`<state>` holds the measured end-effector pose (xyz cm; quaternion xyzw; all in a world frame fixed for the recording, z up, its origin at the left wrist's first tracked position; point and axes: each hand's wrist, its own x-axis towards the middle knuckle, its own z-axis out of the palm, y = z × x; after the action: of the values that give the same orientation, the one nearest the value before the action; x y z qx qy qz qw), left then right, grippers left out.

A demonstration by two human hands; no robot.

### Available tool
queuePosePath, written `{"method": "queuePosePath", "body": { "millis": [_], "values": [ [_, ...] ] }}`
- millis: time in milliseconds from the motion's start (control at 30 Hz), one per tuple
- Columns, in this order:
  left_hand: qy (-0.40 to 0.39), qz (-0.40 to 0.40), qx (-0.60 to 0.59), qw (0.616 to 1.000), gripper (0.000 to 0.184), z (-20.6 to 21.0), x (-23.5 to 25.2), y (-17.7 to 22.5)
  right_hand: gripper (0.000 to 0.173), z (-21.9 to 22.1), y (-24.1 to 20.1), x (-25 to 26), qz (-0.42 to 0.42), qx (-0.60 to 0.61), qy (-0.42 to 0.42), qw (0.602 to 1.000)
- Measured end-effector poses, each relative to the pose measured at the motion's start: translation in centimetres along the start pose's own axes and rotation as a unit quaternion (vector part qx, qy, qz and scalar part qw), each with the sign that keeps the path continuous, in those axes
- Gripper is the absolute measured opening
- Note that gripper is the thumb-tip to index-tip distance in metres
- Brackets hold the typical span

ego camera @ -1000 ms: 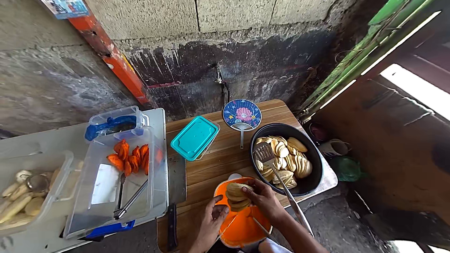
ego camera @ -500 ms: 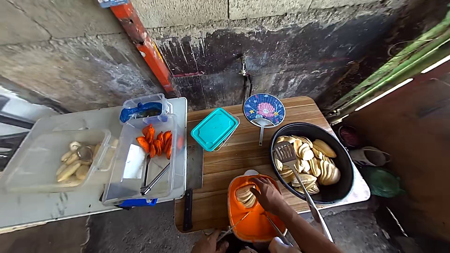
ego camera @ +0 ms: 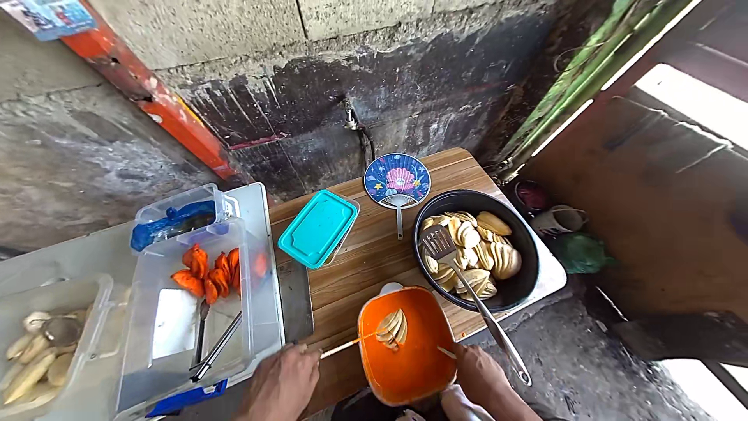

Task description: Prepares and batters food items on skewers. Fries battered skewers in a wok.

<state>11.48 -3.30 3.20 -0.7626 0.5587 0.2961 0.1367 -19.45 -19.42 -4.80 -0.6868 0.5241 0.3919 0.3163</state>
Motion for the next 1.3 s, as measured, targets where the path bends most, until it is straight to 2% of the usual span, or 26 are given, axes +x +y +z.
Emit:
{"method": "queuePosePath", "body": {
  "millis": [67, 100, 200, 367, 900, 1167, 1300],
  "values": [
    [0.054, 0.045, 0.055, 0.996, 0.034, -1.3, 2.1, -1.0, 0.034, -1.8, -0.5, -0.7, 0.016, -0.02, 0.017, 1.0],
    [0.058, 0.065, 0.072, 0.994, 0.035, -2.1, 3.2, -1.2, 0.033, -2.4, -0.8, -0.8, 0.022, -0.02, 0.026, 0.999],
    [0.001, 0.115, 0.095, 0.989, 0.04, -4.7, 6.7, -0.8, 0.032, -3.5, -2.1, -0.3, 0.026, -0.013, 0.051, 0.998],
    [-0.02, 0.188, 0.138, 0.972, 0.039, -5.2, 9.9, 0.1, 0.034, -4.5, -4.2, 0.1, 0.022, -0.029, 0.066, 0.997],
    [-0.031, 0.169, 0.162, 0.972, 0.04, -5.3, 8.9, 0.8, 0.036, -4.7, -4.5, 1.1, 0.012, -0.047, 0.069, 0.996],
    [-0.047, 0.173, 0.167, 0.969, 0.039, -4.5, 9.0, 1.6, 0.035, -3.6, -3.5, 3.7, -0.061, -0.016, 0.055, 0.996],
    [-0.037, 0.159, 0.117, 0.98, 0.038, -2.8, 8.5, 1.8, 0.034, -3.5, -3.5, 3.7, -0.097, -0.021, 0.061, 0.993]
  ]
}}
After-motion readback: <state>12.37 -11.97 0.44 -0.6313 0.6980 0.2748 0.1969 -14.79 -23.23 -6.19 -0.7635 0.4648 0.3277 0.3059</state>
